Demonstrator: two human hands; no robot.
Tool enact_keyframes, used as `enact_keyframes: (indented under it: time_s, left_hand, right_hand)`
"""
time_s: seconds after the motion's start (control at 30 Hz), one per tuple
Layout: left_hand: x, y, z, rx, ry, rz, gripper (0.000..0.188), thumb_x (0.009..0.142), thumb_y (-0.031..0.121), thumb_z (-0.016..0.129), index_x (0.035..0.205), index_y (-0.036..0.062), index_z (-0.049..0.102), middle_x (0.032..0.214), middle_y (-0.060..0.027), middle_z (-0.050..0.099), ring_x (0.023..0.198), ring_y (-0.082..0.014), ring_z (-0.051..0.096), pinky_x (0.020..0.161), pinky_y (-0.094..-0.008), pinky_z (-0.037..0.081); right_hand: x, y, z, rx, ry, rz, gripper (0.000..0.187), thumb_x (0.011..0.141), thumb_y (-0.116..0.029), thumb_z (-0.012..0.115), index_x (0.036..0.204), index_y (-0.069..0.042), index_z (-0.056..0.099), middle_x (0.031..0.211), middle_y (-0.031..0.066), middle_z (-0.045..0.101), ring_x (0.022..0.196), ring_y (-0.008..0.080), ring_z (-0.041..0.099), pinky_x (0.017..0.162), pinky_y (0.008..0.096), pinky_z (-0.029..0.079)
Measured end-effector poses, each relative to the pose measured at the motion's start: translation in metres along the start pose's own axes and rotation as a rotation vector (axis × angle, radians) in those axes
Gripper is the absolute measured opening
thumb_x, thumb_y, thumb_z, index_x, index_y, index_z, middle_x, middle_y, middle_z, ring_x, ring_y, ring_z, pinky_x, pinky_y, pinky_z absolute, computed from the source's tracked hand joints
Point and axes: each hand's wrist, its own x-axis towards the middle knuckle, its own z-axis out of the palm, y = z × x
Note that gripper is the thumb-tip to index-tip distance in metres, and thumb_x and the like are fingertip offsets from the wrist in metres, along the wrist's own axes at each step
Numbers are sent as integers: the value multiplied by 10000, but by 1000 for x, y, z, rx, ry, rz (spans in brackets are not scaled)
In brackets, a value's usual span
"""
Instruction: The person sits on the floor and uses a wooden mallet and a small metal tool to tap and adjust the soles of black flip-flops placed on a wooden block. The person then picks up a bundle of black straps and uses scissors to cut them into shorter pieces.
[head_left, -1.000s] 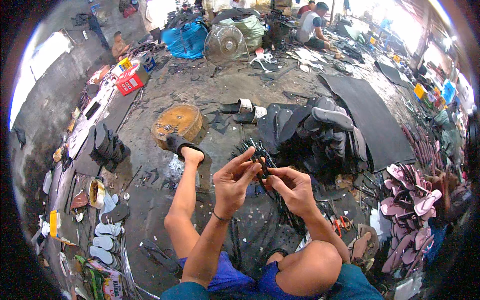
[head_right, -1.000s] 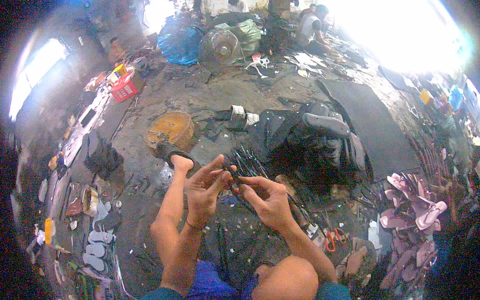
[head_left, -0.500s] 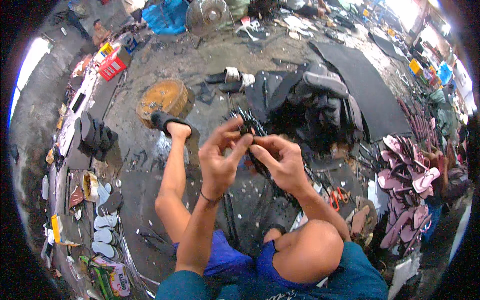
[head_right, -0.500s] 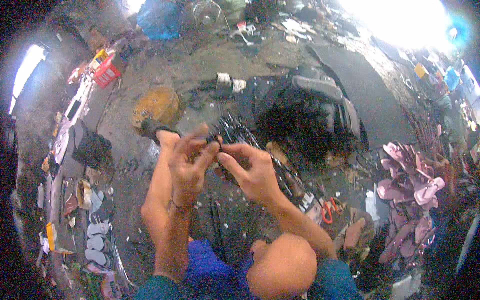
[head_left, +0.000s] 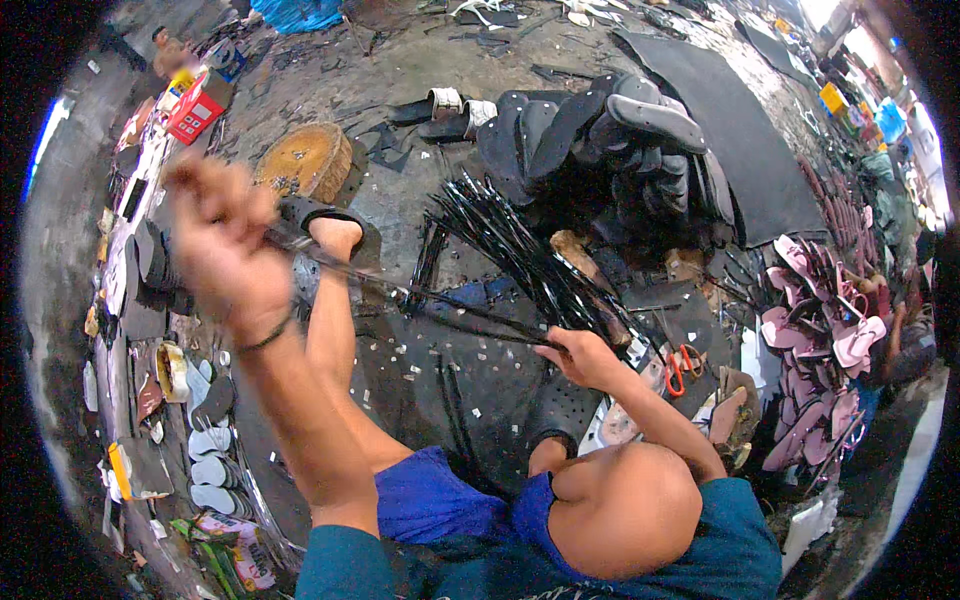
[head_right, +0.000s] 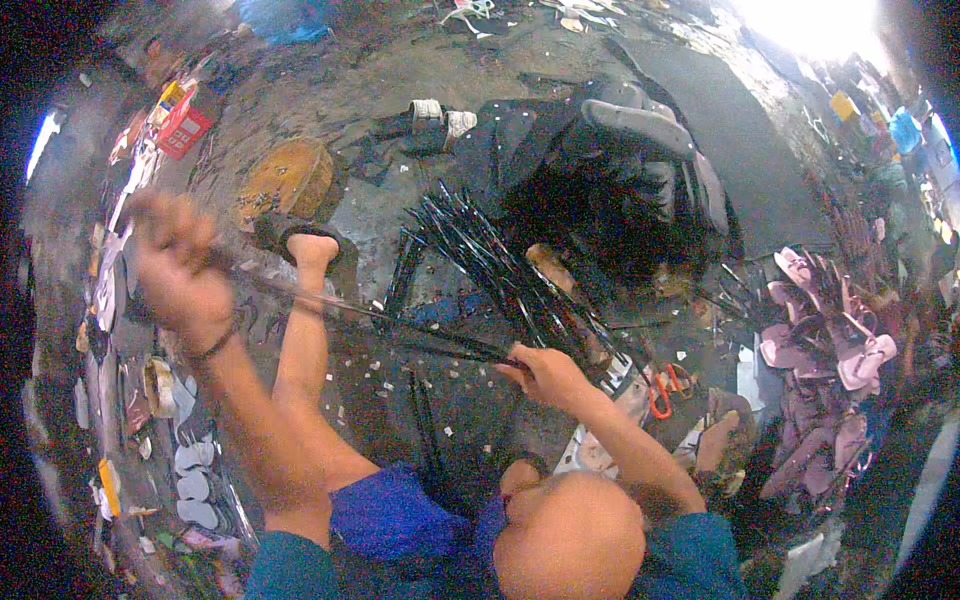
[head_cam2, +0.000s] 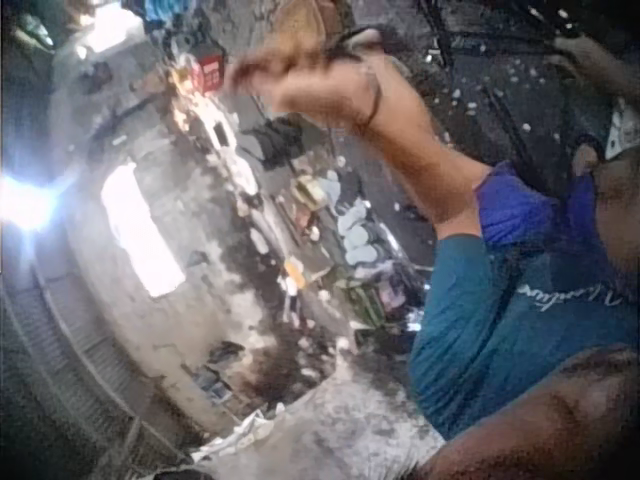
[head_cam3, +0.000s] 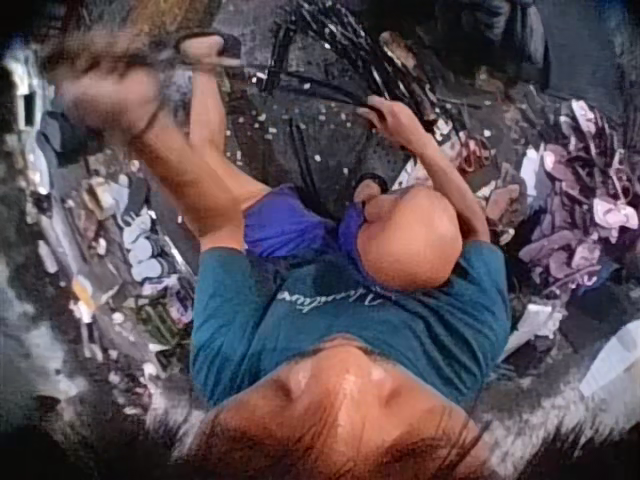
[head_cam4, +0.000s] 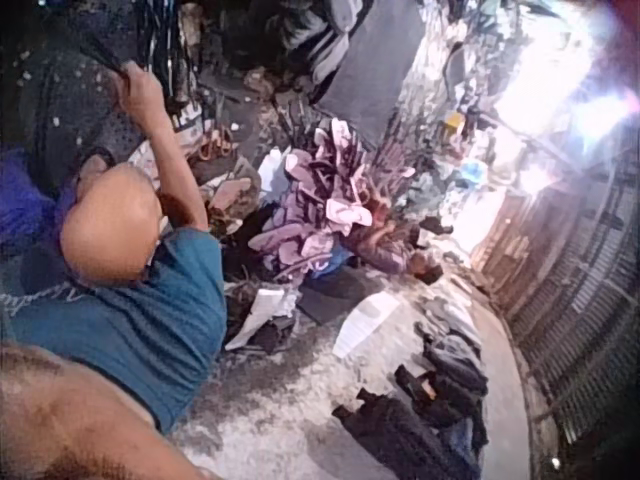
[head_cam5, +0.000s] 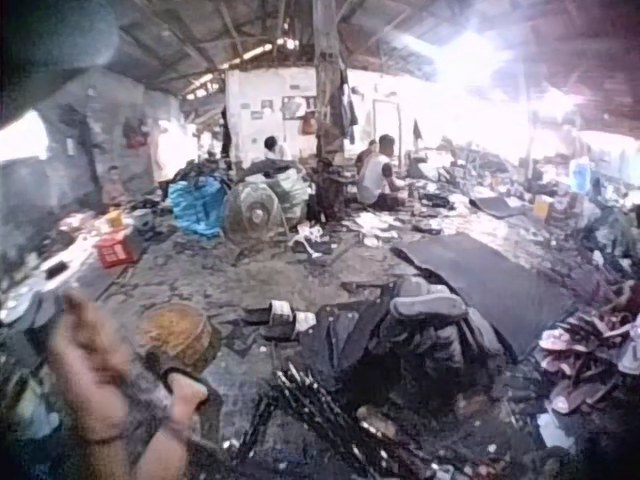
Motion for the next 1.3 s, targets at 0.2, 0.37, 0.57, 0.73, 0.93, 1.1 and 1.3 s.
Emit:
enact_keyframes:
  time_s: [0.2,0.37,0.57,0.73,0.93,1.1,1.3]
  left_hand:
    - [-56,5,-11,-187,-84,-269,275,1064,332,356,976,128,518,662,62,332,481,-37,239,359,-197,208]
    - [-98,-36,10,-28,35,-585,317,1038,438,390,953,160,518,638,52,381,472,-54,265,382,-223,213]
    - [-113,-72,-6,76,140,-768,318,1052,387,382,961,120,529,658,8,436,471,-63,318,408,-211,259]
    - [-110,-115,-18,219,91,-798,286,1029,346,478,1035,79,580,695,17,487,492,-31,352,414,-185,286]
    - [-85,-155,21,349,-54,-674,417,917,173,689,1259,-15,545,963,-33,711,504,29,417,398,-166,291]
    - [-85,-124,28,532,-224,-542,159,945,157,640,1035,47,712,893,-8,724,548,7,454,466,-178,338]
    - [-72,-100,15,327,-19,-460,241,974,194,607,1164,56,659,992,-50,714,523,13,417,429,-159,315]
  right_hand:
    - [74,25,-28,-372,-73,41,263,849,-309,630,819,-60,710,846,184,694,837,382,680,768,470,547]
    - [227,64,13,-423,204,375,298,893,-312,637,900,-19,689,950,193,684,933,379,665,834,499,530]
    - [212,87,17,-128,409,383,251,881,-270,651,979,-46,706,958,192,692,937,386,659,821,470,528]
    - [160,14,-42,201,536,3,208,918,-188,626,978,-1,695,801,137,706,729,231,687,681,350,526]
    - [80,-66,-53,419,484,-100,180,942,-80,612,1051,52,668,772,60,695,707,76,637,634,229,515]
    - [59,-101,-43,877,413,4,217,944,-153,630,1076,15,671,881,76,713,734,98,638,668,260,514]
    - [49,-110,-36,716,375,26,200,943,-121,622,1068,25,676,910,73,718,813,90,632,734,249,513]
